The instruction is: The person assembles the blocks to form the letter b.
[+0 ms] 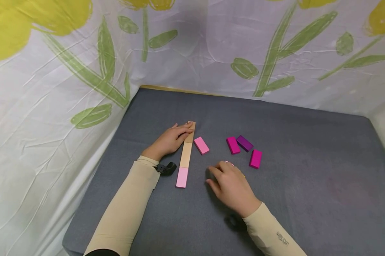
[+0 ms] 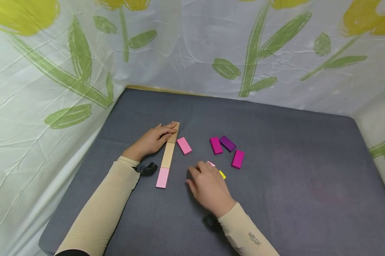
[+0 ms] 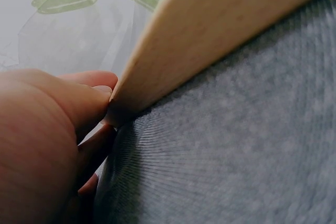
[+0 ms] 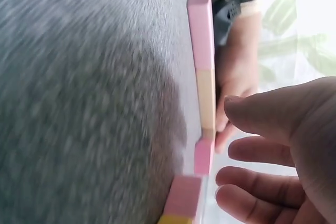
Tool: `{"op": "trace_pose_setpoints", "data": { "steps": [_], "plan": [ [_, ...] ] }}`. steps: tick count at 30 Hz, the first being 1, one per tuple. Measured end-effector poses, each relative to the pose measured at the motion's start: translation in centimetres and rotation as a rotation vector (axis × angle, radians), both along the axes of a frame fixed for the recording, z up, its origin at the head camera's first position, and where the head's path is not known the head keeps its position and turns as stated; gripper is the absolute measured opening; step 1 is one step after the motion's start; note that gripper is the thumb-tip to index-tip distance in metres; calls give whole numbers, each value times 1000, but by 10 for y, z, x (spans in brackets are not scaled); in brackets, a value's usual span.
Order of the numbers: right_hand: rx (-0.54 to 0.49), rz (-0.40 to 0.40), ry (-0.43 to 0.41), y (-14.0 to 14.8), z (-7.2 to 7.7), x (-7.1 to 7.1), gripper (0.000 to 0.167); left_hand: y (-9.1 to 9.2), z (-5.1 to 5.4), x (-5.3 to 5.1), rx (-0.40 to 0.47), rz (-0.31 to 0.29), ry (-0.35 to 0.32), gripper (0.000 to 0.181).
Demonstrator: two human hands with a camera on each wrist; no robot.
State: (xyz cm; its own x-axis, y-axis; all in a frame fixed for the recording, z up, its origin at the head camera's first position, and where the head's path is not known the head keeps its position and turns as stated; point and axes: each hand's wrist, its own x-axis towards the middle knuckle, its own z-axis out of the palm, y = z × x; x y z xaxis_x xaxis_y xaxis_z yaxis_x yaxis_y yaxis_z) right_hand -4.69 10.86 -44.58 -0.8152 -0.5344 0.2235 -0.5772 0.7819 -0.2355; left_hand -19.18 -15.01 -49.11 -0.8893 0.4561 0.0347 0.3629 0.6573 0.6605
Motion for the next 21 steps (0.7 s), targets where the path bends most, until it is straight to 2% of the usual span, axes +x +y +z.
{"op": "trace_pose_setpoints", "data": {
  "steps": [9,13,21],
  "plan": [
    [-35,-61,16,21,-3,2,37,0,0,1,-4,1,4,37],
    [-11,-88,11,28,-2,3,39,0,-1,1,-6,4,1,37],
    [-8,-151,-1,39,-2,9,25,0,0,0,-12,8,-7,37]
  ]
}}
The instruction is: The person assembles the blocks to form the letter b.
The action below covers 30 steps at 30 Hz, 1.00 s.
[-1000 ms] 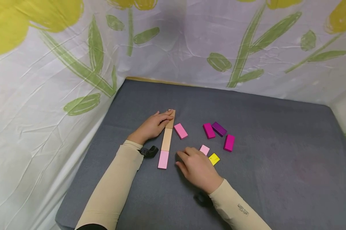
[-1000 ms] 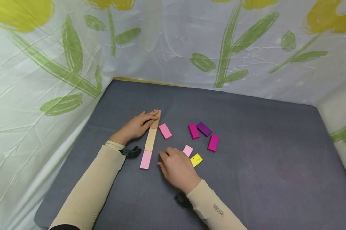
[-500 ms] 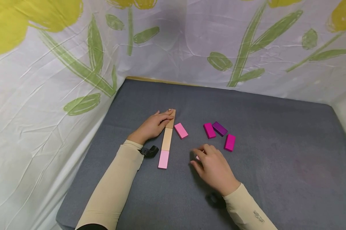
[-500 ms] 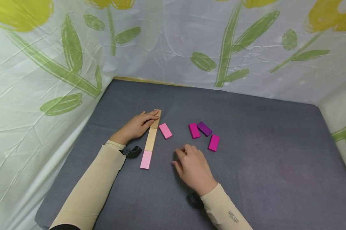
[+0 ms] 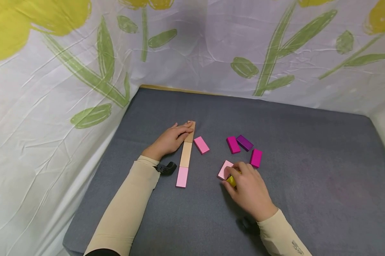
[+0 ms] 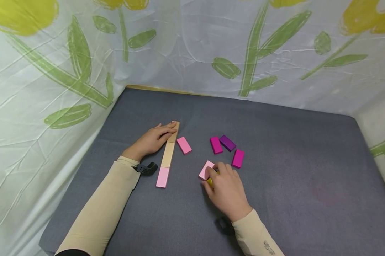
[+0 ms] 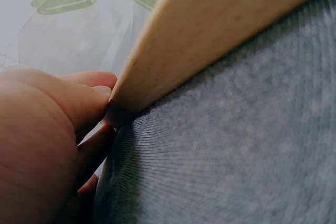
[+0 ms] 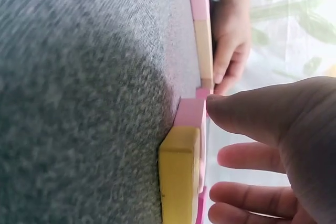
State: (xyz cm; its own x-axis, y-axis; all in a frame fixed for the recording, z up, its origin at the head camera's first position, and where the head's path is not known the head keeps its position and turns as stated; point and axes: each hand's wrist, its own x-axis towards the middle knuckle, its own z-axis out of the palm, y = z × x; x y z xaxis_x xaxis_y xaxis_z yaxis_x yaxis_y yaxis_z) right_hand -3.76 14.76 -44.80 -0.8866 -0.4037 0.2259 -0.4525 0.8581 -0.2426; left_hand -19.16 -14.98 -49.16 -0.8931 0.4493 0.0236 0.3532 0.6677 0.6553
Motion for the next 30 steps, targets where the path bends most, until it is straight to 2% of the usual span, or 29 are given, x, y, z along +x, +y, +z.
{"op": "trace_pose_setpoints", "data": {
  "steps": [7,12,18,22,30],
  "plan": [
    [5,-25,-6,7,-1,5,31,0,1,1,-6,-7,20,37],
    [19,-49,-3,12,-2,10,41,0,2,1,-7,-3,3,37],
    [-4,-63,8,12,-3,14,39,0,3,1,-3,7,-11,38],
    [-9,-66,-15,11,-4,20,40,1,2,1,-7,7,-10,38],
    [-18,-30,-33,2,-3,32,41,1,2,1,-10,14,-19,38]
  ]
}}
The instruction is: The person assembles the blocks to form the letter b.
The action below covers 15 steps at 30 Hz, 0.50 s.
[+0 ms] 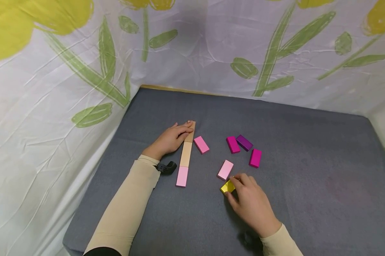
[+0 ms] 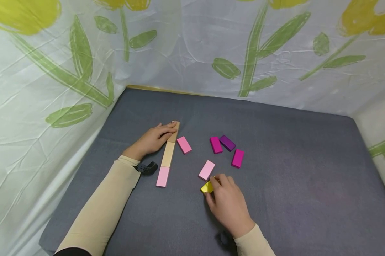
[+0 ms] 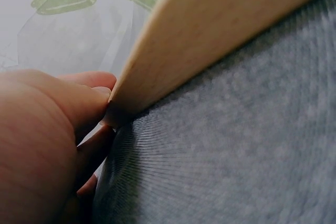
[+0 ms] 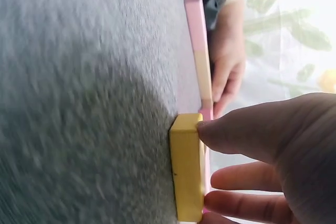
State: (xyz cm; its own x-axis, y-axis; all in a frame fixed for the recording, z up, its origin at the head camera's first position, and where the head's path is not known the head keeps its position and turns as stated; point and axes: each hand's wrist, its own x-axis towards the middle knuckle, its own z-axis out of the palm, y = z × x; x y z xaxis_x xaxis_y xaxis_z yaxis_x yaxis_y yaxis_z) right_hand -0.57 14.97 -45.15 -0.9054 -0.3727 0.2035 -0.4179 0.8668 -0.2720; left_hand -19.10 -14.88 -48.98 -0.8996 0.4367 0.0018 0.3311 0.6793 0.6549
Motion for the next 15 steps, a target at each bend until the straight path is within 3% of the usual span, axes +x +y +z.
{"op": "trace_pose_setpoints", "data": {
  "steps": [15],
  "plan": [
    [-13,165,14,-26,2,7,33,0,0,-1,5,-5,7,37]
  ]
}}
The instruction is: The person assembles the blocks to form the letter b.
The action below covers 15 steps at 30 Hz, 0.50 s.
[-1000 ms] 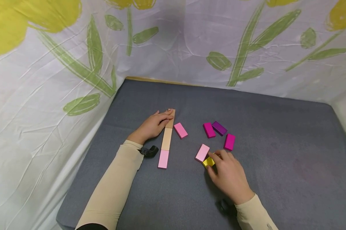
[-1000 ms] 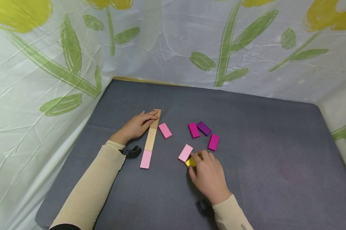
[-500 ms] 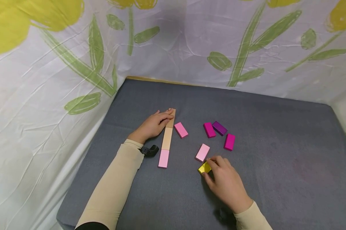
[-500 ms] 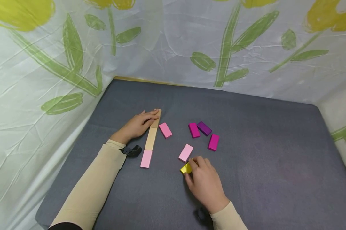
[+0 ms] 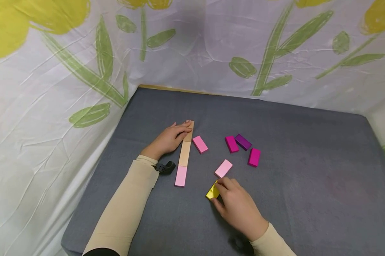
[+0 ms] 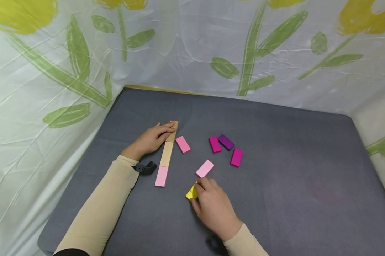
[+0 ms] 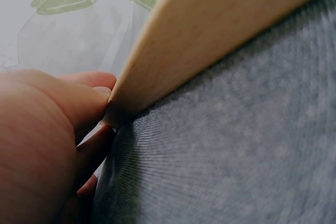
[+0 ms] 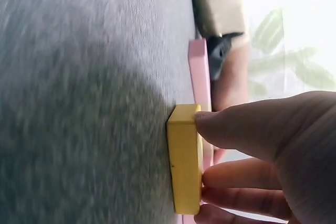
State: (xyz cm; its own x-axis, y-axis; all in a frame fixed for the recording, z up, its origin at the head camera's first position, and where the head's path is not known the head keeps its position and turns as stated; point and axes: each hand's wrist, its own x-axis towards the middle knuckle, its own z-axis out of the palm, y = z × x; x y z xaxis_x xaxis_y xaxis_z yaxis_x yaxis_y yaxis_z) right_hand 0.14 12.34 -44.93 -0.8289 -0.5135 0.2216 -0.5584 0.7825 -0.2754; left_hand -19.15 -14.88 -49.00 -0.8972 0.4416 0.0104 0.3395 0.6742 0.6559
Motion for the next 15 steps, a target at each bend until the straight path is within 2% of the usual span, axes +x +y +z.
{"op": "trace_pose_setpoints", "data": {
  "steps": [9,15],
  "plan": [
    [98,55,-79,-20,5,0,35,0,1,-1,4,3,-13,39],
    [129,119,-76,-32,5,4,36,0,0,0,-5,0,-12,39]
  ]
}}
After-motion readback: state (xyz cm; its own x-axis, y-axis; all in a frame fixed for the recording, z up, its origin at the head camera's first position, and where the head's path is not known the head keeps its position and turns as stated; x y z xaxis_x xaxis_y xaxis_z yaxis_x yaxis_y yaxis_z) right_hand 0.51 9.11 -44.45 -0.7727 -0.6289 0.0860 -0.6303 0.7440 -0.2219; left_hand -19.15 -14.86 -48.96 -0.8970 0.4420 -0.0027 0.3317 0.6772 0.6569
